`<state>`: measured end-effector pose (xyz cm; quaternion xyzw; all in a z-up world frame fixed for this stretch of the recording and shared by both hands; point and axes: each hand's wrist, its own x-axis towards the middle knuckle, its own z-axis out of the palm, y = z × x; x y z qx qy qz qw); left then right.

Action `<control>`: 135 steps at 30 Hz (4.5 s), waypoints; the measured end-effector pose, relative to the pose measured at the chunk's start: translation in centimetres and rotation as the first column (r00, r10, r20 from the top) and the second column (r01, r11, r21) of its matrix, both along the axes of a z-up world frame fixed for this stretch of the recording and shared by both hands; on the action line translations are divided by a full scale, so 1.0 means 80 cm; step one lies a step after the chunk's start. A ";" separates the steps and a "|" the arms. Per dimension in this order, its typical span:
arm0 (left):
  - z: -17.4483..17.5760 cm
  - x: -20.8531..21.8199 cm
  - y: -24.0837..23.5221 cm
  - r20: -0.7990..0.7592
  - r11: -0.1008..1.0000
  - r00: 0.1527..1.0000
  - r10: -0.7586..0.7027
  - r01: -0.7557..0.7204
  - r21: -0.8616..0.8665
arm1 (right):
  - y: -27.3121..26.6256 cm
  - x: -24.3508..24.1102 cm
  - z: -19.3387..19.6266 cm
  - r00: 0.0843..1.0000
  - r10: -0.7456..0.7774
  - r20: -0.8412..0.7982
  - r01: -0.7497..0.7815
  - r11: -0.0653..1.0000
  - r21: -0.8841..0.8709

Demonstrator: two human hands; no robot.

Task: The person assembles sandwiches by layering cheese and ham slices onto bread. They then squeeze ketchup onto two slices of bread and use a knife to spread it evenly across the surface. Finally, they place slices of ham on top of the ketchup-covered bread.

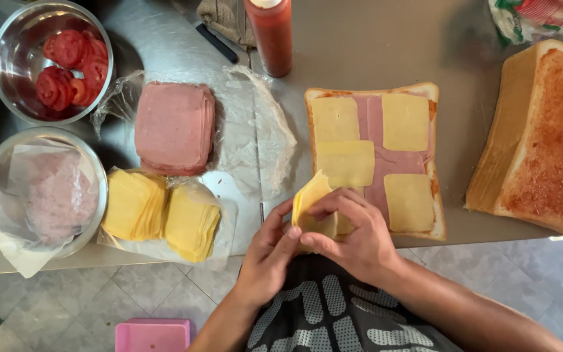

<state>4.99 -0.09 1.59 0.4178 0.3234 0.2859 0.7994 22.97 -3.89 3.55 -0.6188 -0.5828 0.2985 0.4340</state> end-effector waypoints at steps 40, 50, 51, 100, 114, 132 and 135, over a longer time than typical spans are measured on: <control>-0.036 0.003 0.003 -0.048 0.787 0.853 0.520 -0.500 -0.361 | -0.022 0.215 -0.034 0.827 -0.438 -0.351 0.211 0.822 -0.529; -0.040 -0.007 -0.003 -0.073 0.757 0.842 0.534 -0.515 -0.402 | 0.048 0.247 -0.086 0.732 0.558 0.391 -0.180 0.712 -0.679; -0.037 -0.010 -0.004 -0.085 0.757 0.842 0.533 -0.519 -0.397 | 0.057 0.249 -0.101 0.718 0.511 0.473 -0.067 0.727 -0.683; -0.001 0.012 0.001 -0.172 0.915 0.939 0.297 -0.229 0.332 | -0.009 0.003 -0.042 0.993 0.012 -0.118 -0.009 1.000 0.027; -0.105 -0.157 0.055 -0.313 0.582 0.569 0.760 -0.811 -0.061 | -0.014 0.030 -0.119 0.111 -0.475 -0.873 0.178 0.874 -0.453; -0.043 0.008 0.028 -0.184 0.957 0.939 0.291 -0.282 0.074 | -0.001 -0.008 -0.047 0.751 -0.093 -0.654 0.034 0.994 -0.103; -0.046 0.013 0.022 -0.183 0.936 0.920 0.347 -0.327 0.131 | -0.004 -0.008 -0.048 0.689 -0.161 -0.707 0.112 0.987 -0.115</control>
